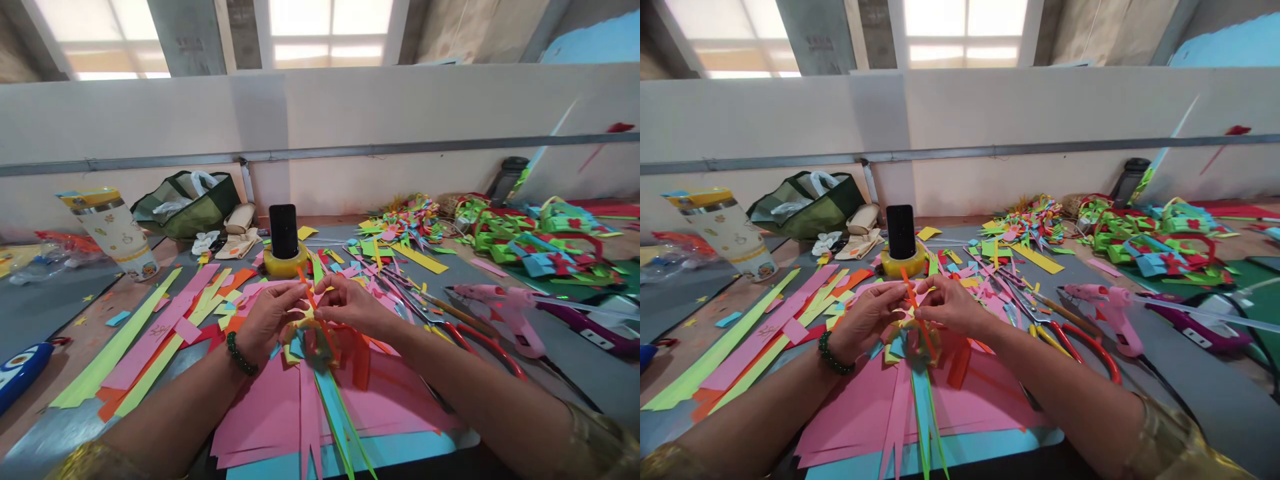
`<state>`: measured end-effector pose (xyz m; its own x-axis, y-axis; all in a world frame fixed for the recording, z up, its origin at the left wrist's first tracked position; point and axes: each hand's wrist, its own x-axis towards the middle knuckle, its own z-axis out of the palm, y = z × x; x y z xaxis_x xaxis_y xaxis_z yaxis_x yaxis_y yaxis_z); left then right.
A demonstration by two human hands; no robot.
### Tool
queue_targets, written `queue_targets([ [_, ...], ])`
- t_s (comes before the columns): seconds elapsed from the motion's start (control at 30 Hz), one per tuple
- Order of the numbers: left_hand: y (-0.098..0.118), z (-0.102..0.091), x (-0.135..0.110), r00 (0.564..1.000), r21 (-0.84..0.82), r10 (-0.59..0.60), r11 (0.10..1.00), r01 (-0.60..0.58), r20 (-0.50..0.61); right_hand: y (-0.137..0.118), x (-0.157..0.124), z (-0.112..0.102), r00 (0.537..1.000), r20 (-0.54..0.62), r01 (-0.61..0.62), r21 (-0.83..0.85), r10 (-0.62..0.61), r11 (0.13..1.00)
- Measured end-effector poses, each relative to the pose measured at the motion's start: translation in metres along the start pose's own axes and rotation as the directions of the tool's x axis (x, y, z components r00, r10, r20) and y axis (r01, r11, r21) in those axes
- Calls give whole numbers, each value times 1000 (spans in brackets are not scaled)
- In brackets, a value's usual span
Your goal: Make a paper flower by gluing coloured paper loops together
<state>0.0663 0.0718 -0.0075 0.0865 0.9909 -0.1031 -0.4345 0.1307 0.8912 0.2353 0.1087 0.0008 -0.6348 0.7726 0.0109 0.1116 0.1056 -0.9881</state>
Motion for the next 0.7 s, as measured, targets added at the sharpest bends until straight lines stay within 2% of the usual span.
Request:
queue_targets([
  [0.07,0,0,1,1000,-28,-7,1000,7,-8,-1,-2,0,999,14,49,-41,-49,998],
  [0.13,0,-2,3,1000,-60,-12,998,11,-25,-1,-4,-2,984,1,177,-157,-179,972],
  [0.2,0,-5,6,999,-88,-11,996,8,-37,0,-5,-3,932,25,348,-346,-362,871],
  [0.27,-1,-7,7,999,-112,-12,994,8,-38,1,-6,-4,852,113,493,-499,-511,713],
  [0.33,-2,-7,7,999,-127,-17,992,13,-30,4,-7,-2,791,188,575,-553,-582,603],
  [0.37,-2,-7,7,999,-131,-20,991,16,-26,4,-7,-1,777,190,589,-558,-600,585],
  [0.43,-1,-5,4,1000,-136,-21,991,19,-17,3,-7,2,789,115,564,-528,-604,635],
  [0.5,1,-3,2,1000,-171,-20,985,21,4,0,-7,4,843,-24,481,-412,-537,774],
  [0.57,4,-2,0,998,-230,-38,972,48,49,-4,-7,3,909,-127,362,-232,-397,903],
  [0.63,7,-2,-2,994,-271,-54,959,78,96,-7,-7,1,948,-172,252,-100,-266,963],
  [0.7,8,-2,-2,992,-273,-50,959,79,112,-9,-6,-1,963,-188,188,-45,-193,981],
])
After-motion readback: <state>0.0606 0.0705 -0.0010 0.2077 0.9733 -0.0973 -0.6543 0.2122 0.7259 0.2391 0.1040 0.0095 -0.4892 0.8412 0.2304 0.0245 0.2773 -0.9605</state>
